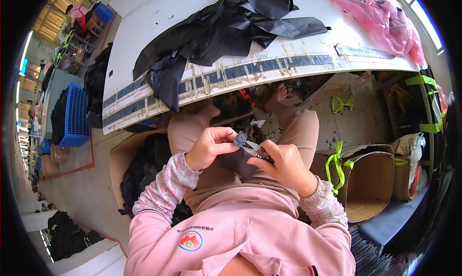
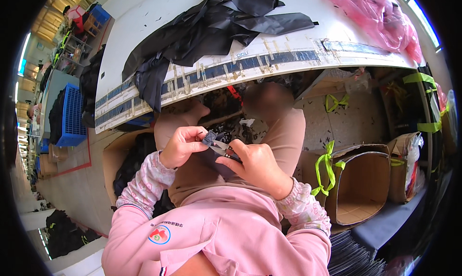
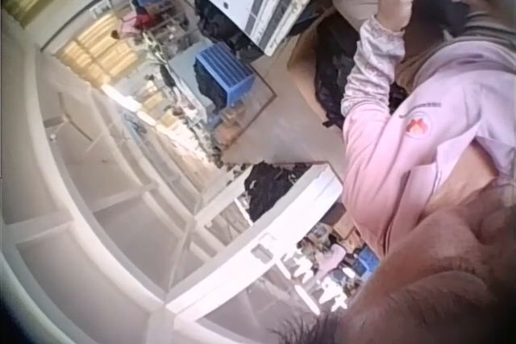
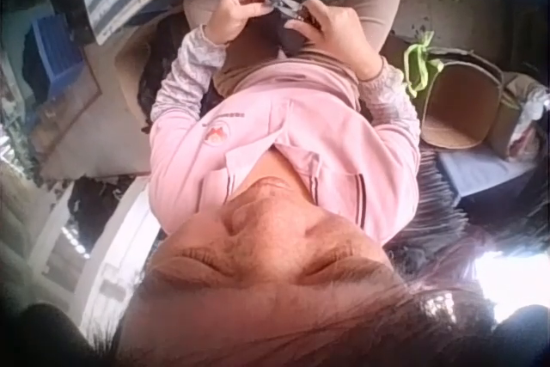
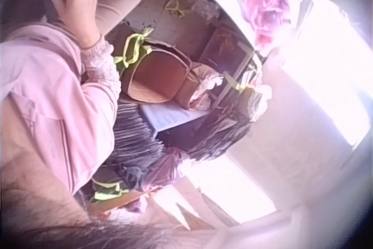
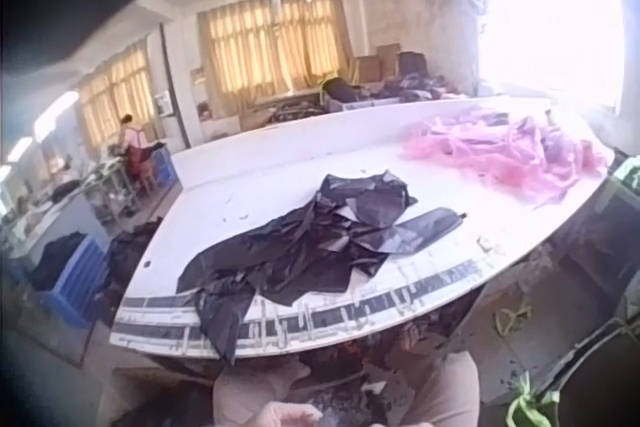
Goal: Trimming excess material from pre-cut black fabric pieces using scissors at a workshop table.
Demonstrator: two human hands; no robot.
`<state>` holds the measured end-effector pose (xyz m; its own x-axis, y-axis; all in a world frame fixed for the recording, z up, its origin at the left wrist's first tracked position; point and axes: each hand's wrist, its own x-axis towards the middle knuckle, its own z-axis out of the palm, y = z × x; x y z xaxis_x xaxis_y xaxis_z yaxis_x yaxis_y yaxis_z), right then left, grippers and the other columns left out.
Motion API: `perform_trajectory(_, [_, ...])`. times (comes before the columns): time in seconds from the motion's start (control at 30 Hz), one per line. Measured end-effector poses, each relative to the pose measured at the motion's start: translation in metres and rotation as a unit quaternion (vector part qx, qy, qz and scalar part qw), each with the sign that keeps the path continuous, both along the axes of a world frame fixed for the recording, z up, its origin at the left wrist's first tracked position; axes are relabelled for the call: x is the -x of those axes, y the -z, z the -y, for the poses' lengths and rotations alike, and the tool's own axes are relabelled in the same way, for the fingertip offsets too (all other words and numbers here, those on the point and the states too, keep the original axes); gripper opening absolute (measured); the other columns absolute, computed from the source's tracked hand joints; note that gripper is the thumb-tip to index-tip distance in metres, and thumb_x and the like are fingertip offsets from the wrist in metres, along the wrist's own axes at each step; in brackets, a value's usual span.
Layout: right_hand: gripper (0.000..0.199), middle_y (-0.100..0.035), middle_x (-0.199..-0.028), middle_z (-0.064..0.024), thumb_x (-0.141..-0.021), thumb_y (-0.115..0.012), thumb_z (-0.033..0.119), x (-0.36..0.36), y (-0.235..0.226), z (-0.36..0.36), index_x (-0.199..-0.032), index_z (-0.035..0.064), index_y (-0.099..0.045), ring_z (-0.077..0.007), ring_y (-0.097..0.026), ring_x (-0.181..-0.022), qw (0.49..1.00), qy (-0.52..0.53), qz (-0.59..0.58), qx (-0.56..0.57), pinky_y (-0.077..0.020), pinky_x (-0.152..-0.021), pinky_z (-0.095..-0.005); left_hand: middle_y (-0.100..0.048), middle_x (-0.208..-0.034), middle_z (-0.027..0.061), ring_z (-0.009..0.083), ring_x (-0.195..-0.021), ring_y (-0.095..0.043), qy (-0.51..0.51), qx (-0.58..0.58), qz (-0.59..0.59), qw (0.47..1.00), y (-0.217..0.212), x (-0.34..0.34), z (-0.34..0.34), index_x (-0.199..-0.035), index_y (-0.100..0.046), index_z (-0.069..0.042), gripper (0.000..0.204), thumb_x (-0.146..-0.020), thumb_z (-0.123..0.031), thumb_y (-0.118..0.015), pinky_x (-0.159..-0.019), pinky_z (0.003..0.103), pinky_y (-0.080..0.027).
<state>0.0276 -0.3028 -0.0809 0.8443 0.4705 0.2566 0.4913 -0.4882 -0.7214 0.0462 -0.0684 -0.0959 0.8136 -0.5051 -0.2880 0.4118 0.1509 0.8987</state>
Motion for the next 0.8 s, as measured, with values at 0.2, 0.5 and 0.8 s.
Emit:
perform_trajectory(0.2, [0.033,-0.061,-0.062,-0.0127,-0.080,-0.075,0.029,0.003,0.000,-0.009,-0.085,0.0026,-0.056,-0.0320,-0.061,-0.053,1.000,-0.005,-0.004,0.015,-0.0469,-0.048,-0.0385,-0.061,-0.090,-0.0022,0.0042,-0.082,-0.054,-0.051,0.027,0.045,0.997,0.007,0.010,0.004,-0.097,-0.063,0.001,0.014,-0.084,0.002,-0.063,-0.077,0.020,-0.045])
perform_trajectory(0.5, [0.040,-0.055,-0.055,-0.0156,-0.083,-0.071,0.037,-0.002,-0.003,-0.005,-0.079,0.0016,-0.054,-0.0367,-0.057,-0.052,0.989,-0.015,-0.144,-0.010,-0.0442,-0.048,-0.0410,-0.058,-0.090,-0.0030,0.0035,-0.083,-0.050,-0.039,-0.006,0.088,0.995,0.002,0.011,0.006,-0.097,-0.063,0.000,0.011,-0.086,0.000,-0.065,-0.074,0.019,-0.041])
perform_trajectory(0.8, [0.038,-0.056,-0.055,-0.0139,-0.084,-0.070,0.037,-0.001,-0.002,-0.010,-0.079,0.0026,-0.054,-0.0340,-0.058,-0.051,0.996,-0.005,-0.093,-0.011,-0.0452,-0.048,-0.0403,-0.056,-0.090,-0.0028,0.0036,-0.082,-0.049,-0.038,-0.005,0.096,0.995,0.007,0.013,0.006,-0.095,-0.062,0.000,0.009,-0.086,0.002,-0.065,-0.073,0.019,-0.040])
